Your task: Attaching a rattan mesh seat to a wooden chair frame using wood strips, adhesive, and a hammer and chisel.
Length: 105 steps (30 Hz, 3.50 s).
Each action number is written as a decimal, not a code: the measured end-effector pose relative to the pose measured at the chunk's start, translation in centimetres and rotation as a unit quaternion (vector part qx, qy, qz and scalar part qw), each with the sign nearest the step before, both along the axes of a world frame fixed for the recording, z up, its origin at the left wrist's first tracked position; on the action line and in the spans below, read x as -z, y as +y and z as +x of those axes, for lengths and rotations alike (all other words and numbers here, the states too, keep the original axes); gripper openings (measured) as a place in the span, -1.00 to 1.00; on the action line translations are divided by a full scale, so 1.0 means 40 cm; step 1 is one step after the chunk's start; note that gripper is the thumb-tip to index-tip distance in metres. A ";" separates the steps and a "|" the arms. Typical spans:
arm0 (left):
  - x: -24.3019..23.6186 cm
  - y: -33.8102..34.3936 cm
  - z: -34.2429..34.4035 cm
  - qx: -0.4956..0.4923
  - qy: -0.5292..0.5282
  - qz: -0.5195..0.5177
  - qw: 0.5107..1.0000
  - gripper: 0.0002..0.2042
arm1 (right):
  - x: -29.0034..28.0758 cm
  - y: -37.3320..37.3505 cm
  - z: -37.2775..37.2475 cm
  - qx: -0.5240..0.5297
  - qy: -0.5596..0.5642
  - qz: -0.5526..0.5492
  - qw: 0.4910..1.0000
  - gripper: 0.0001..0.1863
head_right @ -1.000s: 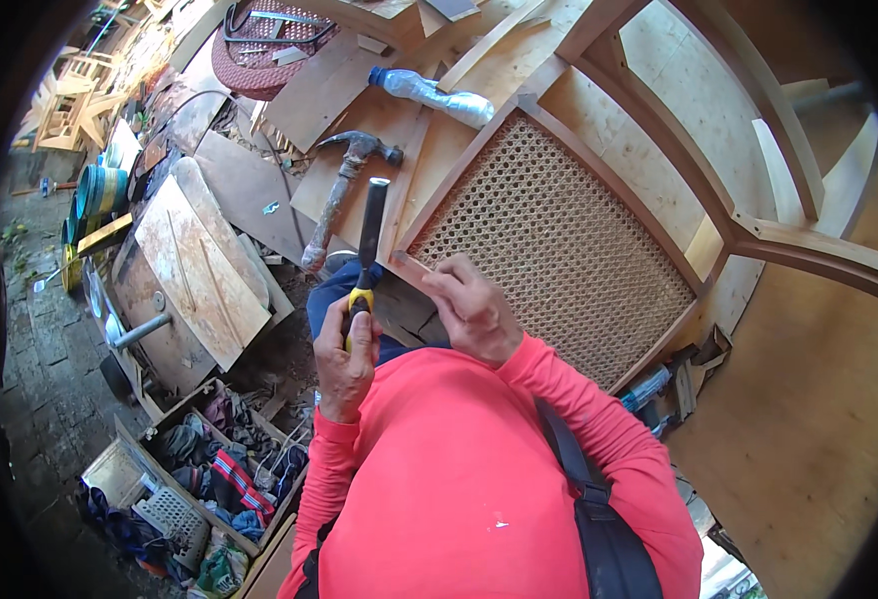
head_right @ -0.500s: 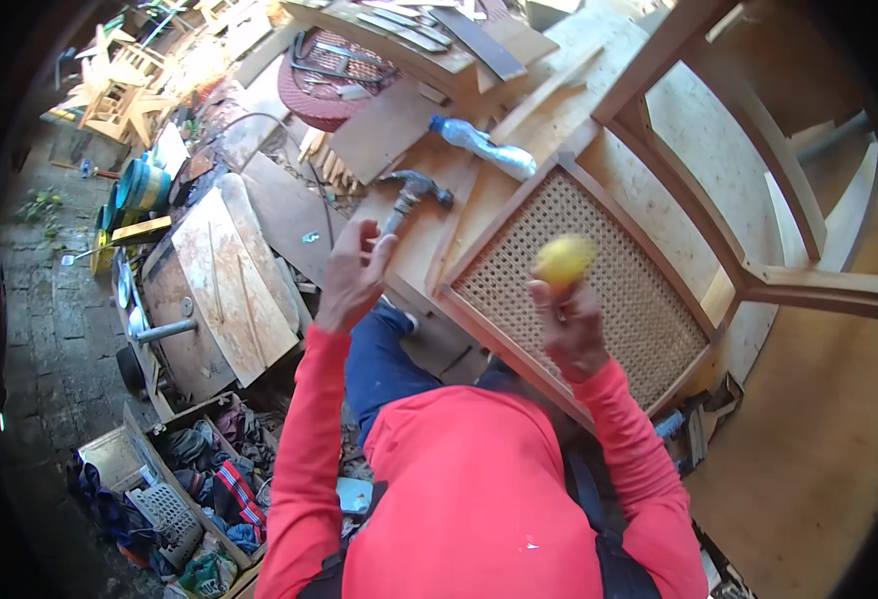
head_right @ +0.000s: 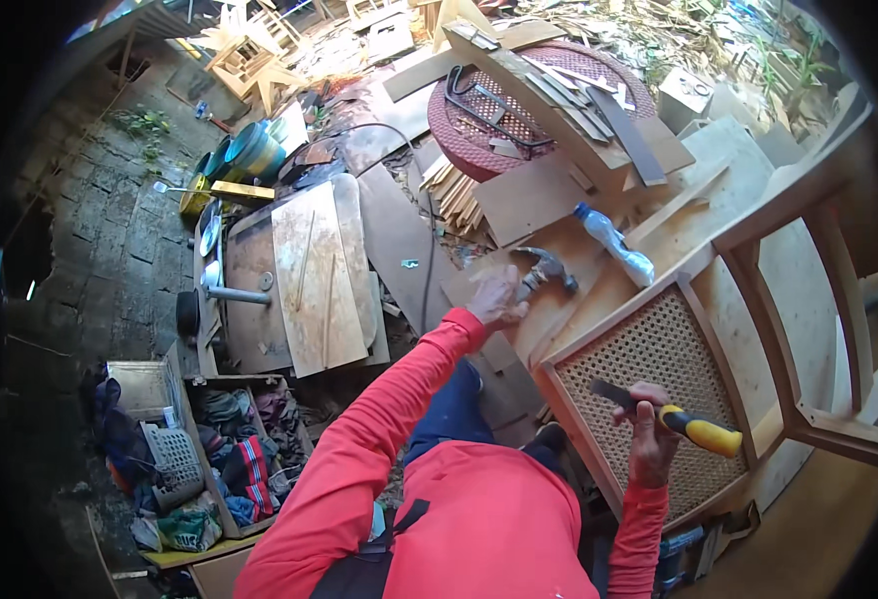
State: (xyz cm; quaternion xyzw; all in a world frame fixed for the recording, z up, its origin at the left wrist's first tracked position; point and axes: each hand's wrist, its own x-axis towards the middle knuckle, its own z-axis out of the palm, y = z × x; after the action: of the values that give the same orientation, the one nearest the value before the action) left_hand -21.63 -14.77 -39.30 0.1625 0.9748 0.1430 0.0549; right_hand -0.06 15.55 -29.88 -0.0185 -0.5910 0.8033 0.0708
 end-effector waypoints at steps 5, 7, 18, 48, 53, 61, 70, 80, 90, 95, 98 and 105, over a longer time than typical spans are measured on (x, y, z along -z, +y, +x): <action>-0.049 0.008 -0.012 -0.035 -0.301 0.231 0.925 -0.51 | 0.019 -0.019 0.001 0.104 -0.040 -0.014 0.994 -0.77; -0.027 0.019 -0.006 -0.007 -0.373 0.271 0.887 -0.52 | 0.011 -0.044 0.016 0.137 -0.079 -0.010 0.987 -0.74; -0.061 -0.021 -0.014 -0.077 -0.337 0.357 0.868 -0.59 | 0.013 -0.176 -0.042 0.074 -0.063 -0.029 0.995 -0.76; -0.219 -0.064 0.175 0.022 -0.244 0.474 0.845 -0.80 | 0.158 -0.228 -0.049 0.118 -0.003 0.313 0.942 -0.85; -0.316 -0.116 0.279 -0.042 -0.274 0.483 0.830 -0.83 | 0.132 -0.244 -0.068 0.100 0.015 0.359 0.928 -0.87; -0.314 -0.169 0.375 -0.046 -0.203 0.499 0.841 -0.70 | 0.145 -0.263 -0.070 0.107 0.052 0.372 0.921 -0.85; -0.272 -0.201 0.411 -0.017 -0.218 0.472 0.854 -0.70 | 0.155 -0.264 -0.073 0.101 0.065 0.385 0.915 -0.82; -0.246 -0.199 0.435 -0.005 -0.236 0.461 0.856 -0.68 | 0.146 -0.261 -0.077 0.088 0.058 0.391 0.914 -0.84; -0.228 -0.204 0.443 -0.028 -0.263 0.467 0.844 -0.68 | 0.138 -0.258 -0.080 0.100 0.070 0.410 0.904 -0.91; -0.230 -0.197 0.444 -0.028 -0.259 0.457 0.851 -0.68 | 0.131 -0.256 -0.083 0.095 0.064 0.405 0.907 -0.91; -0.234 -0.194 0.444 -0.023 -0.257 0.449 0.855 -0.67 | 0.142 -0.256 -0.080 0.098 0.078 0.401 0.908 -0.85; -0.227 -0.194 0.440 -0.028 -0.267 0.451 0.851 -0.67 | 0.145 -0.258 -0.079 0.096 0.069 0.408 0.905 -0.85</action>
State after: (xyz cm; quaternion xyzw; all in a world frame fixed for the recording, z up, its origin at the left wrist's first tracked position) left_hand -4.03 -22.52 -30.21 0.0978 0.7548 0.6065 0.2299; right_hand -3.21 5.21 -35.69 0.0108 -0.8562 0.4803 0.1901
